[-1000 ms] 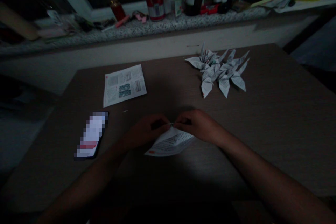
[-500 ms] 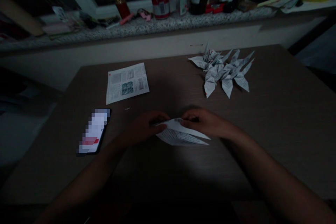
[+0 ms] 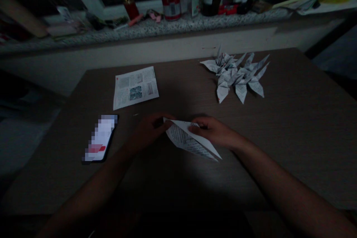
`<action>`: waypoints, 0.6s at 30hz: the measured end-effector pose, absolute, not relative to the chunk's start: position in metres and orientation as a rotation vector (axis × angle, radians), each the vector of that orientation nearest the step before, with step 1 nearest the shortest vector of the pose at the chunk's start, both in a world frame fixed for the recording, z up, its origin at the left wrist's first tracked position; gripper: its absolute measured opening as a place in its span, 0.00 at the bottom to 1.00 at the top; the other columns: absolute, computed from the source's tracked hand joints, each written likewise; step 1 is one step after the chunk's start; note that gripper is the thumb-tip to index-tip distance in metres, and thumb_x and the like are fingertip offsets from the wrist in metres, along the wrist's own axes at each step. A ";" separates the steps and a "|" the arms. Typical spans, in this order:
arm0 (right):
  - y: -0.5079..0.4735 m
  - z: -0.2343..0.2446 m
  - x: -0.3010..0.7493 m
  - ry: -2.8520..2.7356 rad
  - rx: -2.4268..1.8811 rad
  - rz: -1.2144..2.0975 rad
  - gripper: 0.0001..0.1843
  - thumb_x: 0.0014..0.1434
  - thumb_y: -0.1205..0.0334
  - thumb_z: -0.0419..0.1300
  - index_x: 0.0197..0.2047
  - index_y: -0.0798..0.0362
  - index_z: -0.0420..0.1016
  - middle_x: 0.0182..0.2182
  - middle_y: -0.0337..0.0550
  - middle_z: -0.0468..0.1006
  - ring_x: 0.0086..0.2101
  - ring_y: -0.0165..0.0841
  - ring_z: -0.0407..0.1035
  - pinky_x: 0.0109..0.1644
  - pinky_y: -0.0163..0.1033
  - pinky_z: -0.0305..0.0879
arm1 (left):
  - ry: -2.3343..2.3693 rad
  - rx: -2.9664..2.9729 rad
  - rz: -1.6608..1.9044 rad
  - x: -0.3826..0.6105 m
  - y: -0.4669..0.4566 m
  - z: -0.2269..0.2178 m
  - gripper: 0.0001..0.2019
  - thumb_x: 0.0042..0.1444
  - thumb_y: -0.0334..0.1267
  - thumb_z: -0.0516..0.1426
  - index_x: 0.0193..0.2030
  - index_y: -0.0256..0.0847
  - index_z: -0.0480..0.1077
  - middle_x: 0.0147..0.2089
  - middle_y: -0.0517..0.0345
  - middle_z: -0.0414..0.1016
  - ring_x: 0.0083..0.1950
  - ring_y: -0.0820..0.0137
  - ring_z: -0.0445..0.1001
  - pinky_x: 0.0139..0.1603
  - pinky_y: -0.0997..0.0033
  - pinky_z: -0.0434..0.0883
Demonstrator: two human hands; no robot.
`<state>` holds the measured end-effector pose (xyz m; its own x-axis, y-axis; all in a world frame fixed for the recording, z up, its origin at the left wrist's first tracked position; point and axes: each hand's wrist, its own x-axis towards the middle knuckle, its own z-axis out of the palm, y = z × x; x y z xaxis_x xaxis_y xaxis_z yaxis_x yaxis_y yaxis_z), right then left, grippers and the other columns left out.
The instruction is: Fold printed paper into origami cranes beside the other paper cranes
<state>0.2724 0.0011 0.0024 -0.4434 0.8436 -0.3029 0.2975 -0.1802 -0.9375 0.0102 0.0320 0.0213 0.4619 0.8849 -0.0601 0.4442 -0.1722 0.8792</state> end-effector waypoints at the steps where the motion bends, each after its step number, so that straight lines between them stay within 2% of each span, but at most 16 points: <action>1: 0.001 0.002 0.272 -1.646 -1.312 1.653 0.25 0.62 0.37 0.62 0.41 0.53 0.78 0.33 0.41 0.78 0.31 0.33 0.70 0.32 0.37 0.65 | 1.146 1.770 0.608 0.011 0.032 0.021 0.12 0.66 0.44 0.59 0.49 0.41 0.80 0.48 0.53 0.84 0.49 0.62 0.81 0.52 0.64 0.74; 5: -0.001 0.001 0.270 -1.649 -1.315 1.640 0.24 0.63 0.38 0.62 0.41 0.53 0.78 0.34 0.42 0.78 0.31 0.33 0.70 0.32 0.37 0.65 | 1.128 1.700 0.603 0.010 0.034 0.021 0.13 0.66 0.44 0.59 0.51 0.42 0.81 0.50 0.54 0.84 0.51 0.62 0.81 0.55 0.62 0.74; 12: -0.003 0.006 0.269 -1.648 -1.329 1.637 0.23 0.62 0.39 0.63 0.41 0.53 0.77 0.32 0.40 0.76 0.30 0.32 0.68 0.32 0.36 0.64 | 1.094 1.616 0.681 0.008 0.035 0.018 0.12 0.65 0.36 0.58 0.52 0.43 0.80 0.53 0.56 0.83 0.54 0.63 0.80 0.58 0.63 0.73; 18: -0.006 0.004 0.270 -1.611 -1.304 1.663 0.22 0.63 0.41 0.63 0.41 0.53 0.77 0.32 0.40 0.76 0.30 0.31 0.68 0.30 0.36 0.62 | 1.076 1.585 0.708 0.010 0.033 0.021 0.09 0.65 0.37 0.57 0.47 0.41 0.79 0.48 0.56 0.83 0.51 0.64 0.80 0.56 0.63 0.74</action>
